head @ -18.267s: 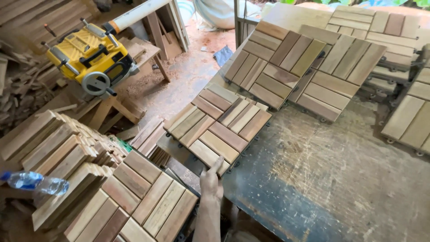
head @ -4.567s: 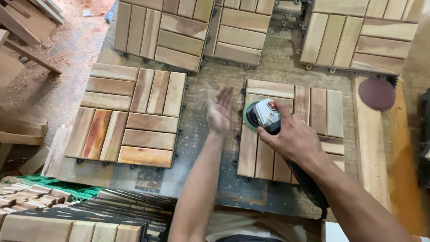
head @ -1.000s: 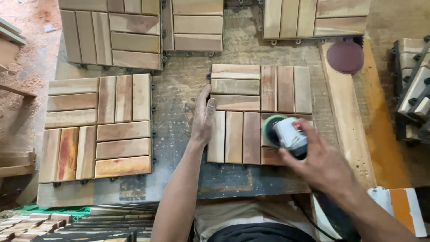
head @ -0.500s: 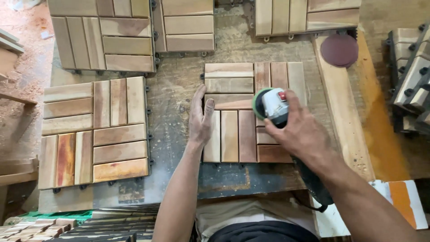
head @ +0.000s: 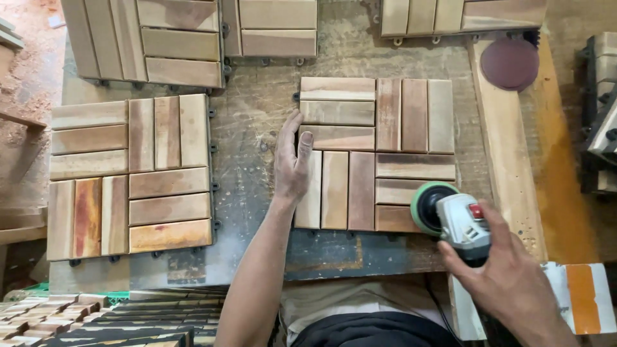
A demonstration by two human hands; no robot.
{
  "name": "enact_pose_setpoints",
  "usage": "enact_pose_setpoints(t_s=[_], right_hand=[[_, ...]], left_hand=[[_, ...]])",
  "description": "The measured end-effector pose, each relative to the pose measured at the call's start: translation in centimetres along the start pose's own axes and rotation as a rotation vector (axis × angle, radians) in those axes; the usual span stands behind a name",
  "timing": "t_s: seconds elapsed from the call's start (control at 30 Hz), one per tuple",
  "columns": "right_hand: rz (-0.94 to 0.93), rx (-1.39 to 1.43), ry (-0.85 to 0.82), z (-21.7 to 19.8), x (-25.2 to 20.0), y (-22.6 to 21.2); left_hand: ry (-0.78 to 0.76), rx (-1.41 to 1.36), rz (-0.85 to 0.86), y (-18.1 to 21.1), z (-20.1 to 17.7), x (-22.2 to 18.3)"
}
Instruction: Using a handheld orbital sander to smooth the surface of interlocking wooden deck tiles on a workbench.
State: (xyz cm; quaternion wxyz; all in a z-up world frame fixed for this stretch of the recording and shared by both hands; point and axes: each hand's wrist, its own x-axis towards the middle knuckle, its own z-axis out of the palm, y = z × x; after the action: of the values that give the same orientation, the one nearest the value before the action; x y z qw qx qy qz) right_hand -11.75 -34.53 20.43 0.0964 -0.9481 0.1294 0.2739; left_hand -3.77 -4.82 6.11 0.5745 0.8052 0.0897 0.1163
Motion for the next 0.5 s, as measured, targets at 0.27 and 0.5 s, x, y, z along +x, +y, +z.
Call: enact_pose_setpoints(t_s=[0.27, 0.5], right_hand=[[-0.016, -0.034, -0.059, 1.2, 0.0, -0.6], [-0.403, -0.253, 0.171, 6.8, -0.9, -1.5]], left_hand=[[0.035, -0.014, 0.024, 0.0, 0.1, 0.2], [-0.002, -0.017, 0.006, 0.4, -0.4, -0.1]])
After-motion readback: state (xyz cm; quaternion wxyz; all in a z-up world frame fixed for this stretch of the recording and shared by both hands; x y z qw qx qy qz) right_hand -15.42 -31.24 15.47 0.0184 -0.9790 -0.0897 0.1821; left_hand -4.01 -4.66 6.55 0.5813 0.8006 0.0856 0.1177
